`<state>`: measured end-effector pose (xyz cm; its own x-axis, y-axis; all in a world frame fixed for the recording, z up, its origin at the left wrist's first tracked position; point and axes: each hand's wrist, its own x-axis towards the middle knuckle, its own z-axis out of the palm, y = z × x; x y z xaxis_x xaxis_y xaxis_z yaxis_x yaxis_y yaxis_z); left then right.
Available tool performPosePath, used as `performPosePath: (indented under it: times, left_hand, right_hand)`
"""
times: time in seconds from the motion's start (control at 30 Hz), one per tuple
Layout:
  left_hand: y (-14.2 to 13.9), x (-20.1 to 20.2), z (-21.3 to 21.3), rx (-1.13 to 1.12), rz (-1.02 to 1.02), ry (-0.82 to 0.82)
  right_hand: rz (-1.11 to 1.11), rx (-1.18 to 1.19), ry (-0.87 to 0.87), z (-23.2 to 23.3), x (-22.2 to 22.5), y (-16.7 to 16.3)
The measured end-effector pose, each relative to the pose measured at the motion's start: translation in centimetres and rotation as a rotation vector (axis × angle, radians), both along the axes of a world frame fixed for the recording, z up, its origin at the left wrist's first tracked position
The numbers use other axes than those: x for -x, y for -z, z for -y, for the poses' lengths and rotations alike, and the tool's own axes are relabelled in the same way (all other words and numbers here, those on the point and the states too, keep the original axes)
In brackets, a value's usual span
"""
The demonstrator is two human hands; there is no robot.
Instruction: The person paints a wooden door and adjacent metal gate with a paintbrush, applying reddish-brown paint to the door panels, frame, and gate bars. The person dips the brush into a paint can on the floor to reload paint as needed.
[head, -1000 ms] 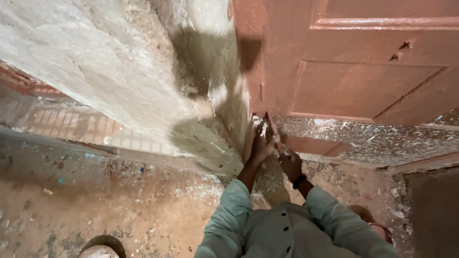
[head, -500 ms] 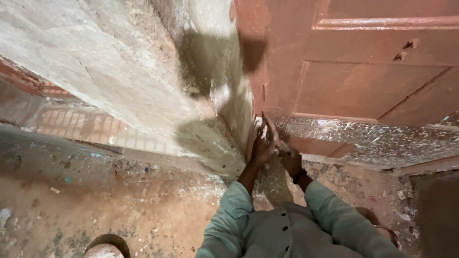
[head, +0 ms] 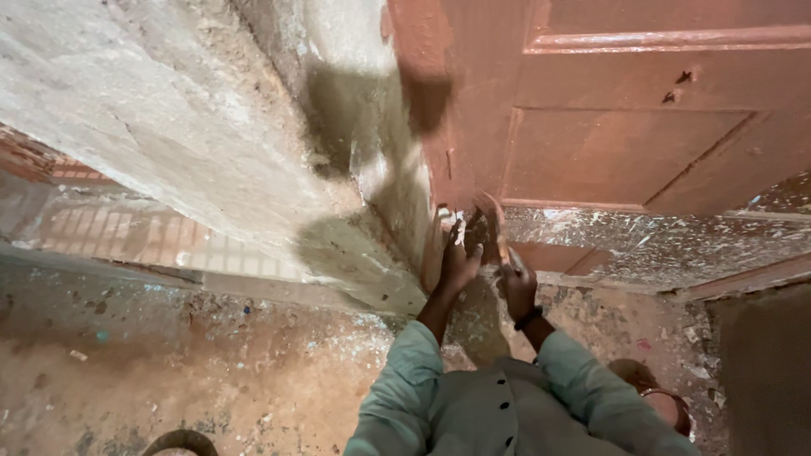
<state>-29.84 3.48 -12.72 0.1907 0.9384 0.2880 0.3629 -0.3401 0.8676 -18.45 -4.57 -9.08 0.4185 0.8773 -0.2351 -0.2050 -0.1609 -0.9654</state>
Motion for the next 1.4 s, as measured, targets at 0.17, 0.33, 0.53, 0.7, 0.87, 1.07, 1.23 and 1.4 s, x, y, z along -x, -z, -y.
performPosePath:
  times: [0.17,0.33,0.53,0.7,0.87,1.07,1.23,1.4]
  left_hand:
    - [0.6,-0.7,0.4,0.036,0.062,0.011]
    - [-0.3,-0.2,0.6,0.201,0.074,-0.052]
    - [-1.3,1.4,0.3,-0.185,0.109,-0.054]
    - [-1.7,1.3,0.1,-0.018,0.163,-0.031]
    - [-1.7,0.4,-0.6,-0.204,0.003,-0.121]
    - [-1.3,-0.8,-0.6,-0.243,-0.049,-0.116]
    - [-1.9,-0.3,-0.2,-0.224,-0.011,-0.101]
    - [-2.8,0.3,-0.2,0.188,0.138,-0.087]
  right_hand:
    - [0.008,-0.017,0.065,2.3,0.9,1.0]
    - [0.027,-0.023,0.058,1.4,2.3,0.5]
    - [0.027,-0.129,-0.095,0.0,4.7,-0.5]
    - [-0.099,-0.038,-0.131,-1.1,3.5,-1.2]
    - [-0.236,-0.164,0.058,0.5,2.6,-1.7]
    - [-0.29,-0.08,0.16,1.5,2.6,-1.0]
    - [-0.143,-0.11,-0.003,0.2,2.8,-0.5]
    - [-0.087,-0.116,-0.177,-0.6,4.2,-1.3]
